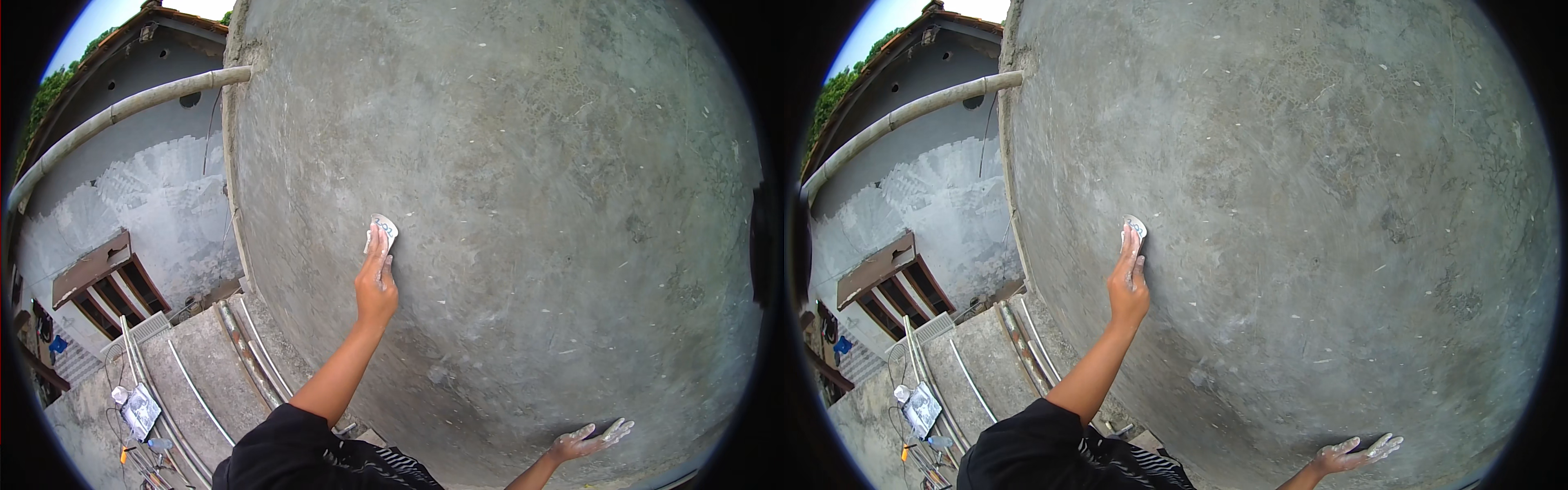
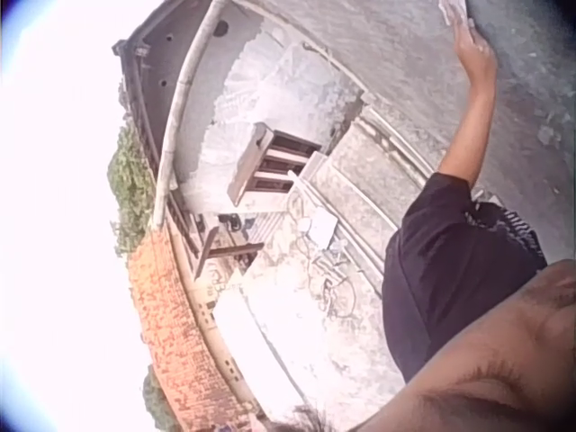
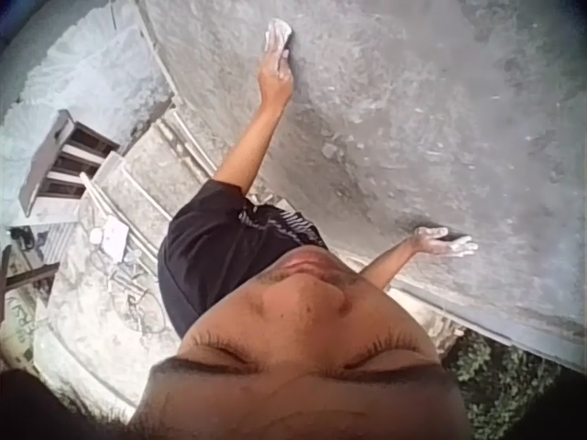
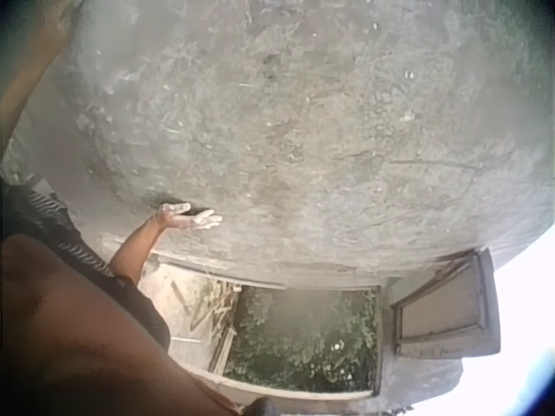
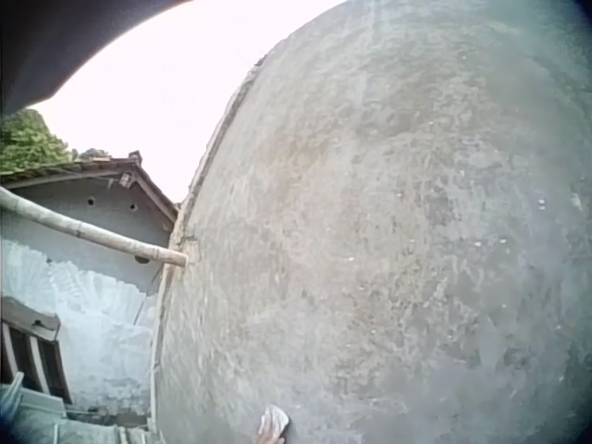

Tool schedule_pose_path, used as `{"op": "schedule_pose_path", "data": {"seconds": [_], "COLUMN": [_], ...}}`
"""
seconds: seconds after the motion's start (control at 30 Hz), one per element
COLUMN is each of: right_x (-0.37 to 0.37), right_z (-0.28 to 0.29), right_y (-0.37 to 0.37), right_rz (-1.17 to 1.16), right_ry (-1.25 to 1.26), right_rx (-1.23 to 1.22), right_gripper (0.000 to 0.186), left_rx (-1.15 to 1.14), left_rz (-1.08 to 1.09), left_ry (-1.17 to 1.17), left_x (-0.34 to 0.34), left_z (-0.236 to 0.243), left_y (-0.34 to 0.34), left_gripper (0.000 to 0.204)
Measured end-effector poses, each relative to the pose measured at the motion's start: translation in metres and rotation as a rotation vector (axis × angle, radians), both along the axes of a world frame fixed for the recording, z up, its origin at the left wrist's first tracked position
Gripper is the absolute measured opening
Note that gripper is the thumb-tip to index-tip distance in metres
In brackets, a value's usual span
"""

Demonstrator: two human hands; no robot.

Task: Sand down a concrete wall using a small piece of sandpaper.

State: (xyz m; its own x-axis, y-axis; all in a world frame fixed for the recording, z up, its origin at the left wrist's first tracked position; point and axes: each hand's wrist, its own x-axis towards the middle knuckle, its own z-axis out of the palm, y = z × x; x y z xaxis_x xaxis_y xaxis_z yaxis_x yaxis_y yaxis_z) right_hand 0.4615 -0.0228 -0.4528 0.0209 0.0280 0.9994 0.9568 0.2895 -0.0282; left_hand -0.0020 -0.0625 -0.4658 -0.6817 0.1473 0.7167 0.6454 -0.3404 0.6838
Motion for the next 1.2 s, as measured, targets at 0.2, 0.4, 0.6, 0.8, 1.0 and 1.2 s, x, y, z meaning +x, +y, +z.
{"op": "schedule_pose_path", "data": {"seconds": [0.2,0.4,0.6,0.8,1.0,1.2], "right_x": [0.006,0.003,-0.001,-0.001,-0.001,0.001], "right_z": [-0.002,-0.004,-0.005,-0.004,-0.003,-0.004], "right_y": [0.003,0.002,0.001,0.001,0.001,0.002], "right_rz": [-0.013,-0.045,-0.017,-0.024,-0.037,-0.009], "right_ry": [-0.017,-0.009,0.023,-0.005,-0.019,-0.044], "right_rx": [0.007,0.0,-0.011,0.003,0.004,0.03], "right_gripper": [0.061,0.059,0.058,0.058,0.058,0.059], "left_rx": [-0.035,-0.078,-0.034,-0.102,-0.048,-0.014], "left_rz": [-0.057,0.021,0.111,0.035,0.164,0.134], "left_ry": [-0.03,0.08,-0.058,0.142,0.018,-0.022], "left_x": [-0.004,-0.014,-0.014,-0.016,-0.023,-0.033], "left_z": [-0.01,-0.019,-0.022,-0.025,-0.023,-0.014], "left_y": [-0.005,-0.005,-0.004,0.001,0.009,0.007], "left_gripper": [0.059,0.056,0.052,0.054,0.054,0.052]}}
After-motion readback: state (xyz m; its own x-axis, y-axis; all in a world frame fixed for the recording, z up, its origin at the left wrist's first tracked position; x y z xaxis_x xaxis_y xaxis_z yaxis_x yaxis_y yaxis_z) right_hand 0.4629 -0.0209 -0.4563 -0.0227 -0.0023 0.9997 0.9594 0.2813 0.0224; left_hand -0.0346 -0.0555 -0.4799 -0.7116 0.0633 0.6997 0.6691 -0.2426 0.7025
